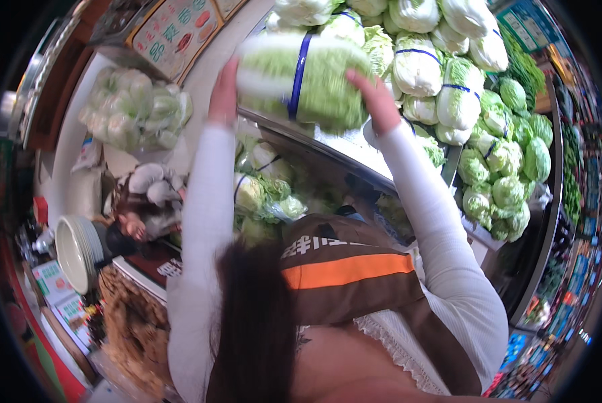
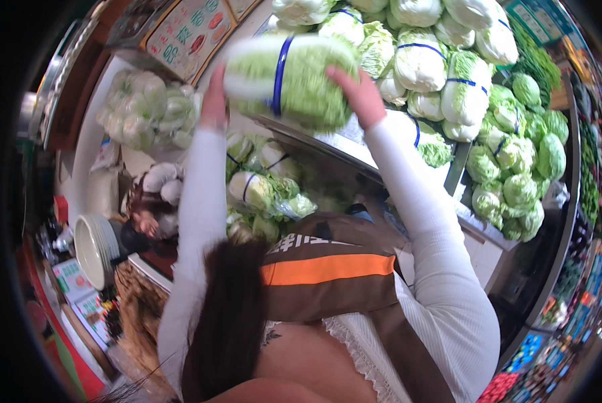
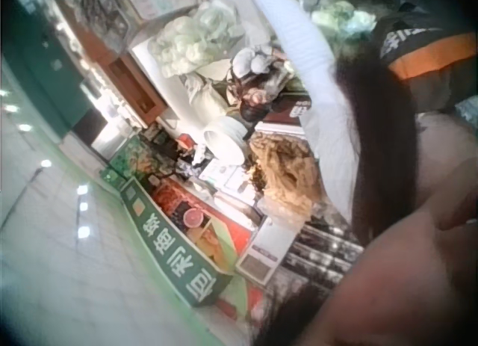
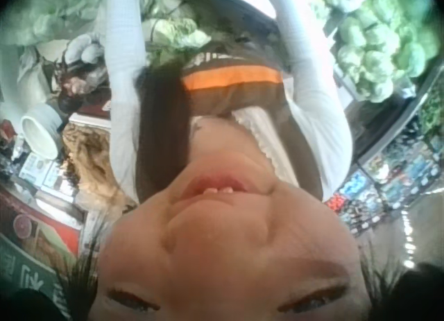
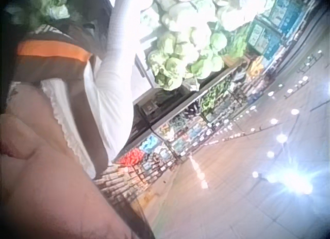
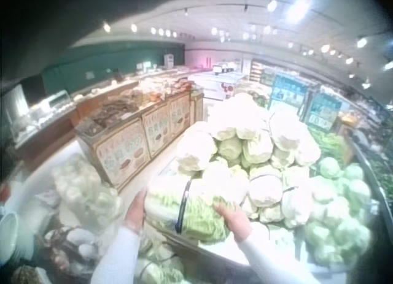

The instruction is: The person sits on the floor and wraps blue rubber bands around individual cabbages to bundle them. They then lift each bundled cabbage and place it onto a nearby display shelf.

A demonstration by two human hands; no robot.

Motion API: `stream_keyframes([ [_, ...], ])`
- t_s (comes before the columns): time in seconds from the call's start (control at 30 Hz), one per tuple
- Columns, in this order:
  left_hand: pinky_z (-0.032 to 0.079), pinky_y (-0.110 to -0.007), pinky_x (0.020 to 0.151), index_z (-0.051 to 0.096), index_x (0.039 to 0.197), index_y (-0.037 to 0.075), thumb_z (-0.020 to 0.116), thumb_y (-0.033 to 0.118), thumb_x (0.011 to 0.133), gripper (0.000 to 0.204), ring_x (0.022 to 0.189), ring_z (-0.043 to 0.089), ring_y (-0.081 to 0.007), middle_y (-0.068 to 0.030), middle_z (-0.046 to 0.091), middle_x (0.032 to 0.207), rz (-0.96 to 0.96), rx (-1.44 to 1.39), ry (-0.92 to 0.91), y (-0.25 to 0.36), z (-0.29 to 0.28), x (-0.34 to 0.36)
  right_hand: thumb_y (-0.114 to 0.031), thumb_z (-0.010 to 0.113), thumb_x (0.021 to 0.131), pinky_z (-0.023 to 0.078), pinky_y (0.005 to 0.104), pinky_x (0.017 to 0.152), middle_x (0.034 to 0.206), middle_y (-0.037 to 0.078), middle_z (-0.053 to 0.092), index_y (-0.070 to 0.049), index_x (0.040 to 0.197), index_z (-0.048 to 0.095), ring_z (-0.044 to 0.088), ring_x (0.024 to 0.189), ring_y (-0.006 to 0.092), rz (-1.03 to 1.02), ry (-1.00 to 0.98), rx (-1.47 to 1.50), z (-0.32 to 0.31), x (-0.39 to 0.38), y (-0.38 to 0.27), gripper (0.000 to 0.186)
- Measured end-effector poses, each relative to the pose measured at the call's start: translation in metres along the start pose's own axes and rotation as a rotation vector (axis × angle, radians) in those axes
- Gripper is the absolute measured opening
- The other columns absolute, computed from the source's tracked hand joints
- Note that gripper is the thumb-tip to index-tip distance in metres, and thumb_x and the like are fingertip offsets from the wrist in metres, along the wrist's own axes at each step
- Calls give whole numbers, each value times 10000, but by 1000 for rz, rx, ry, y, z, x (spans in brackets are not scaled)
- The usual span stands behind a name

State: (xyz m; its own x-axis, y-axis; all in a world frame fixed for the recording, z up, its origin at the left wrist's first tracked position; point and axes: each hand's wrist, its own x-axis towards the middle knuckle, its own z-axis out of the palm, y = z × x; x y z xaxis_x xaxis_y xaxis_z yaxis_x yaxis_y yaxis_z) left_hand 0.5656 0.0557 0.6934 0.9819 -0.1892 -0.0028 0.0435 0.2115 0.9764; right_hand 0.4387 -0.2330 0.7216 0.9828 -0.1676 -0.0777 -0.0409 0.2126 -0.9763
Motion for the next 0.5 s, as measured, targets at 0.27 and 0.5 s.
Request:
stream_keyframes([
  [0.27,329,-443,1137,203,1558,156,538,588,897,858,1379,375,-437,-240,195,1588,64,1124,231,-56,82,103,-636,681,803,528,414,746,1108,106,640,-39,1258,579,584,1010,246,335,157,-259,-26,122,40,758],
  [0.5,296,-432,1159,263,1517,52,664,449,863,863,1423,305,-414,-276,274,1542,110,650,448,-52,85,28,-580,644,865,478,410,787,1342,87,501,-84,1414,418,575,1084,228,364,21,-68,-56,90,44,774],
])
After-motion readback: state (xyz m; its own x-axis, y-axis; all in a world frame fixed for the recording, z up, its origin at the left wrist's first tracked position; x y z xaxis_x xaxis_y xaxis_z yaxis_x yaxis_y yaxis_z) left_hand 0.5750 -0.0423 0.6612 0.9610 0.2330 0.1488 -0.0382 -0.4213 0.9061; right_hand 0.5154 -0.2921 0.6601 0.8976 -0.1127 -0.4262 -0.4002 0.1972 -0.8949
